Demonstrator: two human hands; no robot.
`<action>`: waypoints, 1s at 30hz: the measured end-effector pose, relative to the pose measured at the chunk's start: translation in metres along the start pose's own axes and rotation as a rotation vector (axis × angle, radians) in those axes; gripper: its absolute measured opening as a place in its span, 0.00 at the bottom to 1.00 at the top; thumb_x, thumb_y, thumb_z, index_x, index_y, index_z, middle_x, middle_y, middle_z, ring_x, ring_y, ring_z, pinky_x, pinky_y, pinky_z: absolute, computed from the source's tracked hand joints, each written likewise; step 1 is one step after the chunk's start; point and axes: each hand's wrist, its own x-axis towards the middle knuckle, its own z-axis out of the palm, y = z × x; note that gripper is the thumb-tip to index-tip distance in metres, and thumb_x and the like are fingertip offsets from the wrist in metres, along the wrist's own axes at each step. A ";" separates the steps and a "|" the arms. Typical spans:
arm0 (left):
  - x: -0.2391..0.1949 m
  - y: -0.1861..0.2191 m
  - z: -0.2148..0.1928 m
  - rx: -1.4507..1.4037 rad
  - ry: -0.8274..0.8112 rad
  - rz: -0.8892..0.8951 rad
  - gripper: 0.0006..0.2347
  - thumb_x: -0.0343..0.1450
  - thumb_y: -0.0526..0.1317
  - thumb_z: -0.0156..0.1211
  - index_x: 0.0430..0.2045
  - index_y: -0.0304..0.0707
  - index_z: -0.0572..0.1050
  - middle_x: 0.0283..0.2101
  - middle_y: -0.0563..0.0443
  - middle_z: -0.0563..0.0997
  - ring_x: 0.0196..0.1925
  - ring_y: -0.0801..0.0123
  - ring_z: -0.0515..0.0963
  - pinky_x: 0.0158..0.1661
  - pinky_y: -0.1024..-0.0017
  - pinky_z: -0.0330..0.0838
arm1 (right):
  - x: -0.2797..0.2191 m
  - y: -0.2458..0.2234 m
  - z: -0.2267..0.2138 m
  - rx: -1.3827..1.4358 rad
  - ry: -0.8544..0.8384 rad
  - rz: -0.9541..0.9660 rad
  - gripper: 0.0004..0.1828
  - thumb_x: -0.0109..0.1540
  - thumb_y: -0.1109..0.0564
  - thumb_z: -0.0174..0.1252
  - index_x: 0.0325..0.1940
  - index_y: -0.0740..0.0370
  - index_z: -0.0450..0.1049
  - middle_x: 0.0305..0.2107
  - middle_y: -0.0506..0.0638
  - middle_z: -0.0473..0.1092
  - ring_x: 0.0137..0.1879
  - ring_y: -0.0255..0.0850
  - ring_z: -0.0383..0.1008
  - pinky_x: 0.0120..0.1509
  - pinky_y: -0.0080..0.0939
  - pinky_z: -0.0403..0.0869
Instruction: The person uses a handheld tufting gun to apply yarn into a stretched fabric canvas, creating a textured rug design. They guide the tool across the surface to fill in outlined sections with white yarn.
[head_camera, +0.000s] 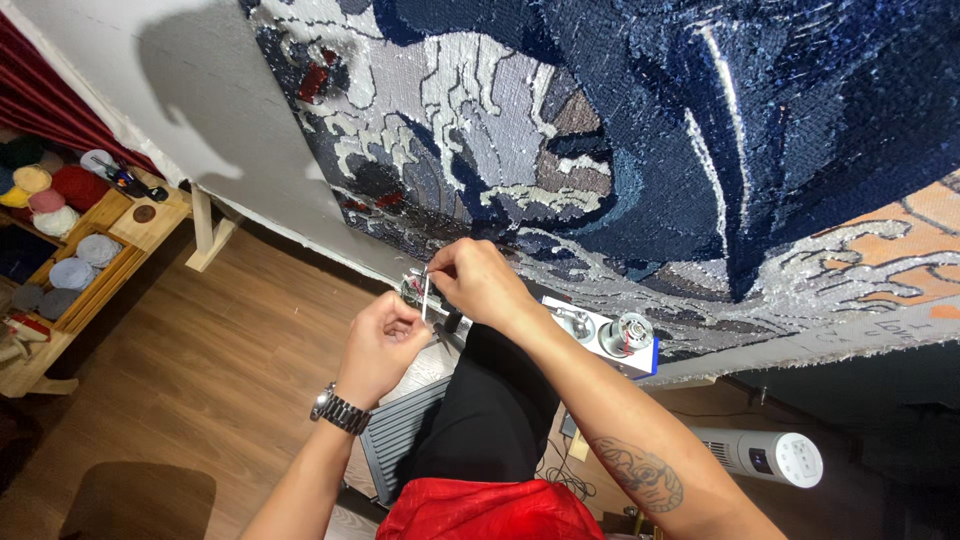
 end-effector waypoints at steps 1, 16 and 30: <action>0.004 -0.001 -0.003 0.105 -0.041 -0.001 0.04 0.62 0.34 0.68 0.26 0.40 0.78 0.27 0.48 0.86 0.28 0.69 0.82 0.33 0.71 0.74 | 0.002 0.003 0.003 -0.027 0.016 -0.028 0.09 0.60 0.56 0.61 0.41 0.57 0.85 0.30 0.54 0.81 0.41 0.51 0.83 0.48 0.47 0.80; 0.047 -0.046 0.002 0.083 -0.003 0.168 0.05 0.73 0.36 0.68 0.39 0.42 0.86 0.39 0.48 0.88 0.41 0.62 0.88 0.40 0.71 0.82 | -0.009 -0.001 -0.001 -0.057 0.066 -0.056 0.11 0.61 0.58 0.60 0.44 0.62 0.83 0.33 0.60 0.80 0.44 0.58 0.83 0.50 0.54 0.81; 0.012 -0.171 -0.046 0.549 -0.070 0.063 0.06 0.75 0.41 0.62 0.42 0.49 0.84 0.40 0.48 0.88 0.47 0.52 0.86 0.49 0.57 0.81 | -0.014 0.006 -0.001 -0.209 0.121 -0.135 0.08 0.62 0.59 0.58 0.38 0.63 0.82 0.28 0.57 0.76 0.40 0.56 0.81 0.45 0.49 0.80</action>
